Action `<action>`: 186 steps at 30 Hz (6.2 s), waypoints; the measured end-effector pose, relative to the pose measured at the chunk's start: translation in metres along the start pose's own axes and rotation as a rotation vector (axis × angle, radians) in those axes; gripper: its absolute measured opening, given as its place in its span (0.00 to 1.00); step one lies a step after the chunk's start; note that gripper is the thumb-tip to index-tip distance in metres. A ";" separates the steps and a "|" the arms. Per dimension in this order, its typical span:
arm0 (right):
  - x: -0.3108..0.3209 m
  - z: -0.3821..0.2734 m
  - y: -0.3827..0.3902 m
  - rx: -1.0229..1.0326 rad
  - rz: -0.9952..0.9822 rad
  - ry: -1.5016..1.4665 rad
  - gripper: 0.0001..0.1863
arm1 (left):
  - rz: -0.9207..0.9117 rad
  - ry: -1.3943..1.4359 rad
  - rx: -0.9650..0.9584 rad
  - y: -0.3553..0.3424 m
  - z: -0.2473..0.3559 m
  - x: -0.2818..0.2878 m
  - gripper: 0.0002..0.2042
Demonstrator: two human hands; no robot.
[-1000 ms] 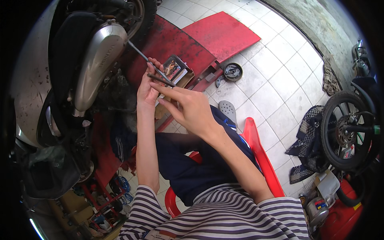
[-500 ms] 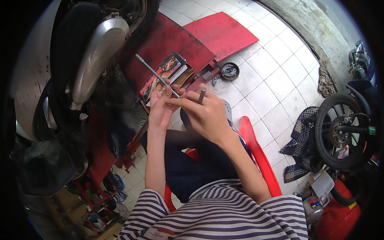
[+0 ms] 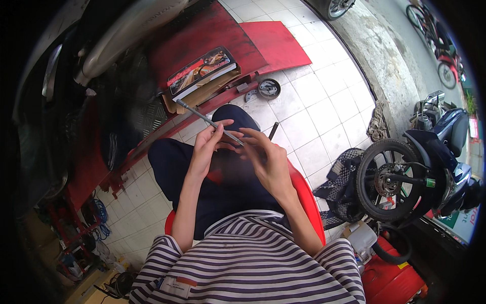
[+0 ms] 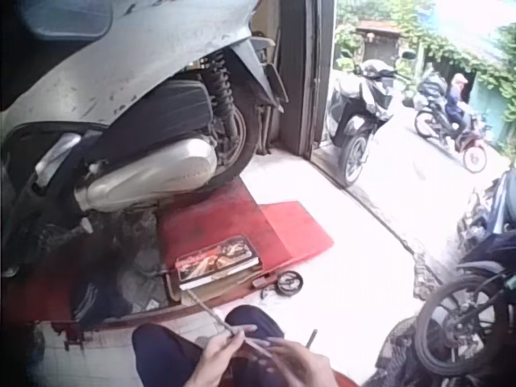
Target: The person uses a T-handle socket wrench to unscrew bolts from the side of a motorcycle engine.
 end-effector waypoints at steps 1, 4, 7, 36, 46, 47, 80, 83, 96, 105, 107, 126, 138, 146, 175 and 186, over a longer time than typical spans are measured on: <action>-0.003 0.001 0.000 -0.001 0.022 -0.058 0.16 | 0.004 0.007 -0.004 -0.002 -0.002 0.003 0.20; -0.013 0.007 -0.002 -0.007 0.081 -0.202 0.13 | 0.031 0.004 -0.024 -0.002 -0.011 0.013 0.18; -0.017 0.009 -0.009 0.027 0.126 -0.229 0.12 | 0.047 0.026 -0.017 0.008 -0.019 0.023 0.17; -0.042 -0.153 -0.114 0.521 0.010 0.375 0.13 | 0.498 -1.632 -0.295 -0.115 0.046 0.135 0.17; -0.035 -0.129 -0.107 0.442 -0.037 0.197 0.13 | 0.619 -1.313 -0.637 -0.126 0.028 0.167 0.19; -0.026 -0.125 -0.102 0.456 -0.007 0.211 0.12 | 0.585 -1.371 -0.616 -0.126 0.034 0.148 0.16; 0.059 -0.089 0.041 0.725 0.194 -0.540 0.08 | 0.539 -0.203 -0.621 0.103 0.144 0.092 0.07; 0.063 -0.089 0.040 0.736 0.166 -0.587 0.07 | 0.487 -0.125 -0.611 0.104 0.149 0.091 0.07; 0.073 -0.079 0.037 0.602 0.136 -0.668 0.08 | 0.344 -0.166 -0.587 0.122 0.155 0.080 0.04; 0.062 -0.076 0.035 0.580 -0.018 -0.713 0.04 | 0.312 -0.081 -0.452 0.153 0.146 0.090 0.05; 0.056 -0.083 0.036 0.599 -0.019 -0.687 0.03 | 0.302 -0.103 -0.461 0.160 0.146 0.090 0.06; 0.023 -0.124 0.022 0.625 -0.152 -0.712 0.07 | 0.554 -0.139 -0.716 0.210 0.151 0.116 0.09; 0.043 -0.125 0.005 0.670 -0.257 -0.677 0.05 | 0.421 -0.306 -0.508 0.212 0.159 0.110 0.03; 0.051 -0.114 0.003 0.626 -0.286 -0.818 0.07 | 0.199 -0.050 -0.581 0.203 0.162 0.098 0.04; -0.074 -0.070 0.041 0.374 -0.273 -0.746 0.22 | 0.863 0.488 -0.881 0.216 0.133 0.136 0.12; -0.148 -0.041 0.145 0.491 -0.698 -0.129 0.47 | 0.867 0.548 -0.912 0.206 0.132 0.157 0.10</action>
Point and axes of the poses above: each hand's wrist, its own y-axis away from the middle knuckle, its own x-axis out of the back of the hand, z = x × y, the point moved 8 cm from there along -y, towards the middle knuckle, and after that the axes turned 3 degrees about -y, right-handed, at the moved point
